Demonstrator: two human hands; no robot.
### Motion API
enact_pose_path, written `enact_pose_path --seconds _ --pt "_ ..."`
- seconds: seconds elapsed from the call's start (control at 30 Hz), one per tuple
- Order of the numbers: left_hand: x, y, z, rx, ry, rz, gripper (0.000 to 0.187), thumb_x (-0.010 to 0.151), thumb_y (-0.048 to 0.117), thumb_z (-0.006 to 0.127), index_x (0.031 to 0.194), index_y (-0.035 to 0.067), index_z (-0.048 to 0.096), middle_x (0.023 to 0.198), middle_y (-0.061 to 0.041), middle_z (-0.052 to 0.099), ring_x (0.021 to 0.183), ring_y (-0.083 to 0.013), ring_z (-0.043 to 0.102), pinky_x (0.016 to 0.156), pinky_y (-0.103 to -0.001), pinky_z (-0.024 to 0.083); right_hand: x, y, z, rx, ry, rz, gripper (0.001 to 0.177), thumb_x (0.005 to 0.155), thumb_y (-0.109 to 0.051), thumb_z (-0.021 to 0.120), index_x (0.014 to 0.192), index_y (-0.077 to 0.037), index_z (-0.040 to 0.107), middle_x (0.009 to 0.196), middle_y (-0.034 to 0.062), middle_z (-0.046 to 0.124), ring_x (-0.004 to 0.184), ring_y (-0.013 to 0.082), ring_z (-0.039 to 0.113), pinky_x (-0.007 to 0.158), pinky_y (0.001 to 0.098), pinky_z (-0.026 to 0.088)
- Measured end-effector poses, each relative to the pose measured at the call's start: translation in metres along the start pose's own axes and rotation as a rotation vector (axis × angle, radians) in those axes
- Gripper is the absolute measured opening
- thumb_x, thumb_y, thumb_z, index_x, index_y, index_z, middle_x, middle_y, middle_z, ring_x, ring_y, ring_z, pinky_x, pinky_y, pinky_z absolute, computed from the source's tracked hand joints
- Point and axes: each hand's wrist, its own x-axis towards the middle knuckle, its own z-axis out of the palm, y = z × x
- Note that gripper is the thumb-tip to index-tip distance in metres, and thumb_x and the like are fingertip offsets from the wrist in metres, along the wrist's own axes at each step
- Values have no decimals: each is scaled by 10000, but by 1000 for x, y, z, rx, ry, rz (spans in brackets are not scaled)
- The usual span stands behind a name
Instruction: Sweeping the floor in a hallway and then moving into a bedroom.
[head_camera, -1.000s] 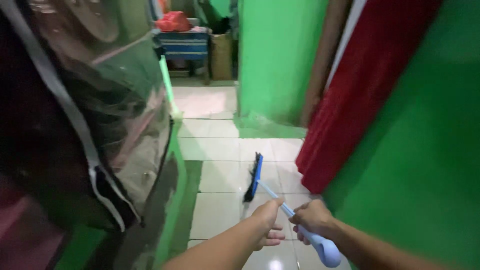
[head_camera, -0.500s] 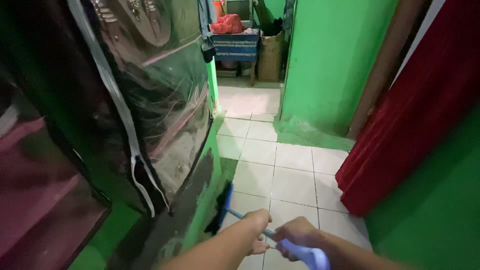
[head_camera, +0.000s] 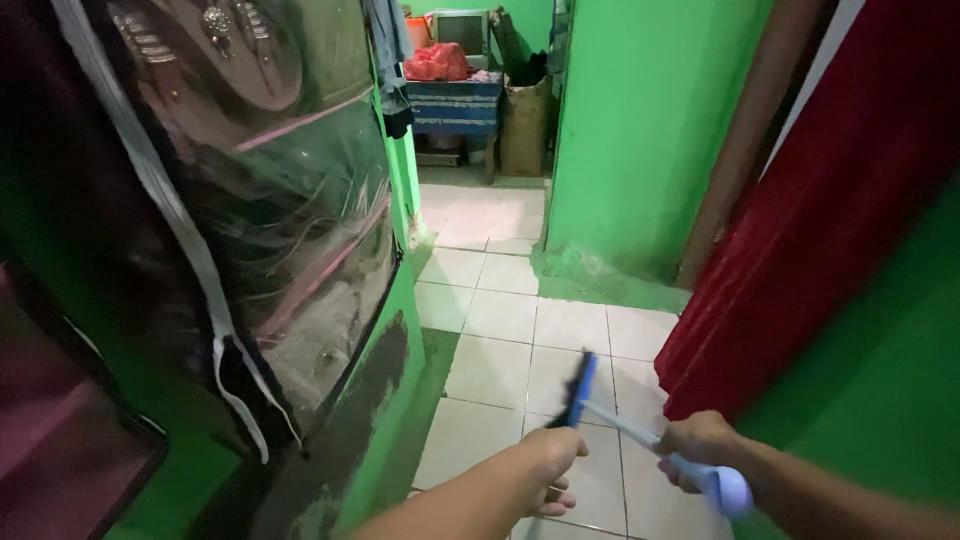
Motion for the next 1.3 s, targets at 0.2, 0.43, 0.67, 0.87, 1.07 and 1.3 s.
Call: enact_pose_path --seconds 0.2,0.43,0.67,0.87,1.07,1.3 --pt "3 -3 -24 -55 57 -1 635 924 413 623 1459 102 480 1269 -150 620 973 -275 703 809 -389 571 -15 -32 5 -362 211 -112 224 949 -92 739 1062 100 753 753 170 730 583 239 694 473 330 540" --pt "7 -3 -46 -79 132 -19 636 923 421 638 1436 64 520 1263 -167 622 1051 -303 714 839 -404 582 -41 -52 54 -184 150 -149 232 967 -91 702 1056 122 724 737 210 711 557 281 681 452 364 547" --pt "11 -7 -50 -189 134 -7 595 961 433 545 1420 61 475 1308 -175 582 1106 -361 695 891 -449 587 -56 -54 100 -4 -264 -114 145 932 -64 702 945 80 691 680 137 640 528 206 596 418 323 455" --pt "15 -28 -58 -177 112 40 539 881 409 575 1293 65 628 1117 -125 610 899 -286 655 807 -445 575 -60 -38 151 -186 -540 -139 160 925 -111 660 864 34 690 689 108 656 542 181 610 465 315 479" --pt "23 -42 -71 -169 83 -5 654 954 503 603 1390 25 511 1158 -134 602 878 -267 692 807 -425 611 -71 -30 111 -369 -568 -52 241 973 -204 586 818 -35 659 635 39 582 494 148 537 448 296 446" --pt "3 -31 -60 -80 60 -2 634 934 468 588 1468 146 473 1252 -142 641 918 -256 702 815 -412 601 -11 -14 44 12 -422 294 226 1113 -204 559 1017 -17 643 709 24 583 529 111 521 465 243 445"
